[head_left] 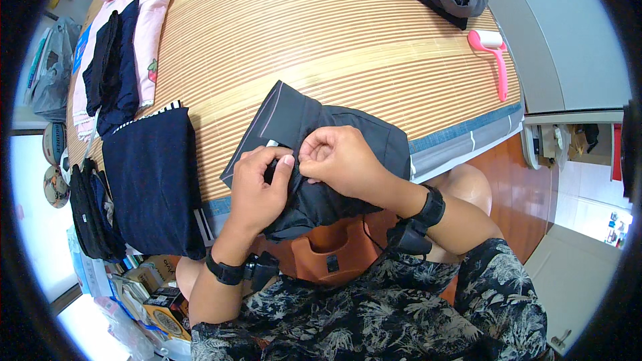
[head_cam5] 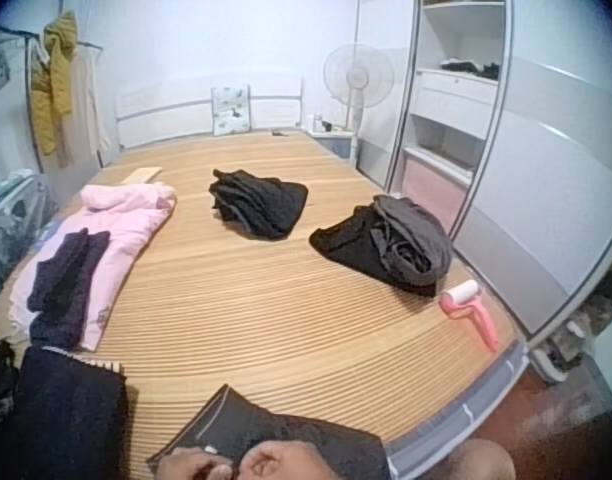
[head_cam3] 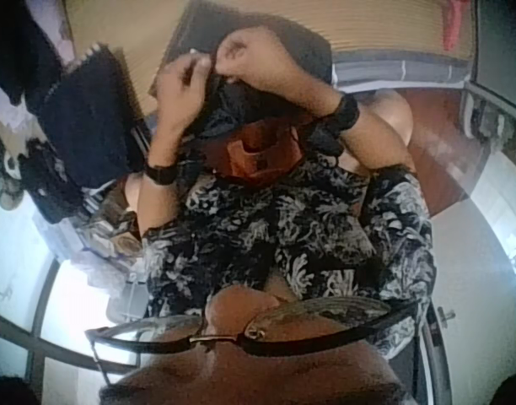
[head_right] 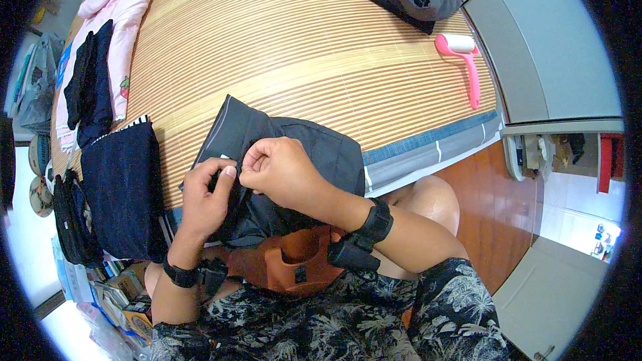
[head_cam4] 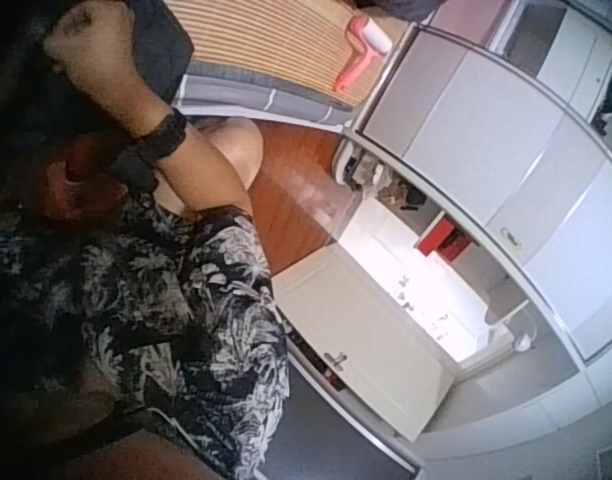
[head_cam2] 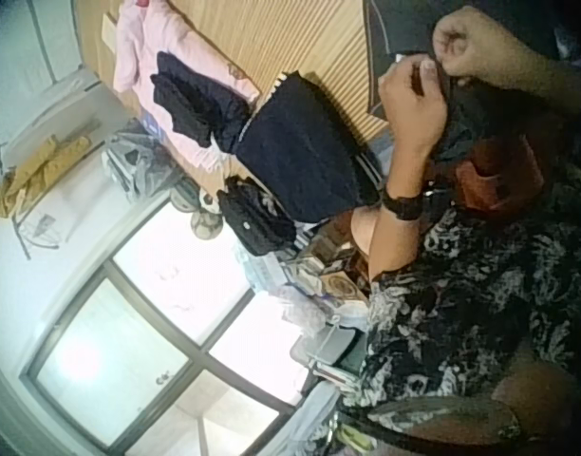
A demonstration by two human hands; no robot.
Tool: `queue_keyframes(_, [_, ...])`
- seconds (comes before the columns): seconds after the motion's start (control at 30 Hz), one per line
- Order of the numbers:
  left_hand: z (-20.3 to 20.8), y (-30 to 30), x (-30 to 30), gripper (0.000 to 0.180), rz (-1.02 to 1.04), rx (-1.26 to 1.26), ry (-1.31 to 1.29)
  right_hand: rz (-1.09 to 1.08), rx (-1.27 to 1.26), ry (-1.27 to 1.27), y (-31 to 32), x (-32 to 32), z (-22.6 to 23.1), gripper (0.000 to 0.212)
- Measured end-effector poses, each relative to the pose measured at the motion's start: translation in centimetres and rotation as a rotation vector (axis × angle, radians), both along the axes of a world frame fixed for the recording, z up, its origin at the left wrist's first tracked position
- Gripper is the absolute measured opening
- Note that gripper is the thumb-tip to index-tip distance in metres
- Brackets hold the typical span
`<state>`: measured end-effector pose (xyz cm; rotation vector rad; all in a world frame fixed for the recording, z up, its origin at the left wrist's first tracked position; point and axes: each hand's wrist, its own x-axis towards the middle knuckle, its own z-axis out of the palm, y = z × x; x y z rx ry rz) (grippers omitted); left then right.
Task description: The recorder sits at a bed-side table folding several different shirts and stacking them neatly.
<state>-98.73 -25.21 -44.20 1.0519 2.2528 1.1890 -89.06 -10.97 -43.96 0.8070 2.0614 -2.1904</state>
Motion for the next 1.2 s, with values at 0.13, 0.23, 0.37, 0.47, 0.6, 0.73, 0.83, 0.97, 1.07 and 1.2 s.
queue_keyframes(0.13, [1.3,0.5,0.0,0.017,0.097,-0.145,-0.311,-0.055,0.193,0.129,-0.8,0.3,-0.1,0.009])
queue_keyframes(0.23, [0.2,0.0,-0.3,0.019,0.050,-0.065,-0.182,-0.075,0.204,0.176,-1.0,0.3,-0.2,0.009])
queue_keyframes(0.37, [-0.4,-0.3,-0.4,0.020,0.042,-0.014,-0.143,-0.038,0.050,0.091,-0.7,0.2,0.0,0.007])
queue_keyframes(0.47, [-0.5,-0.2,-0.4,0.021,0.031,-0.053,-0.148,-0.055,-0.141,0.069,-0.4,0.2,-0.2,0.010])
queue_keyframes(0.6, [0.0,-0.2,-0.4,0.021,0.046,-0.079,-0.278,-0.065,-0.306,0.080,-0.2,0.1,-0.7,0.013])
queue_keyframes(0.73, [-0.3,-0.6,-0.4,0.023,0.013,0.101,-0.365,-0.065,-0.405,0.100,0.5,-0.1,-0.1,0.014])
queue_keyframes(0.83, [0.5,-0.7,-1.2,0.026,-0.124,-0.047,-0.077,0.156,-0.283,0.017,1.8,0.0,-0.2,0.013])
queue_keyframes(0.97, [2.6,-1.0,-1.6,0.025,-0.356,-0.181,0.087,0.151,0.591,0.444,3.2,-0.5,1.2,0.028])
queue_keyframes(1.07, [2.4,-1.0,-1.5,0.024,-0.618,-0.103,0.020,0.336,0.815,0.661,3.3,-0.7,1.6,0.044])
queue_keyframes(1.2, [4.2,-0.7,-1.7,0.011,-0.727,-0.205,0.075,0.766,0.781,0.493,3.4,-0.3,2.0,0.051])
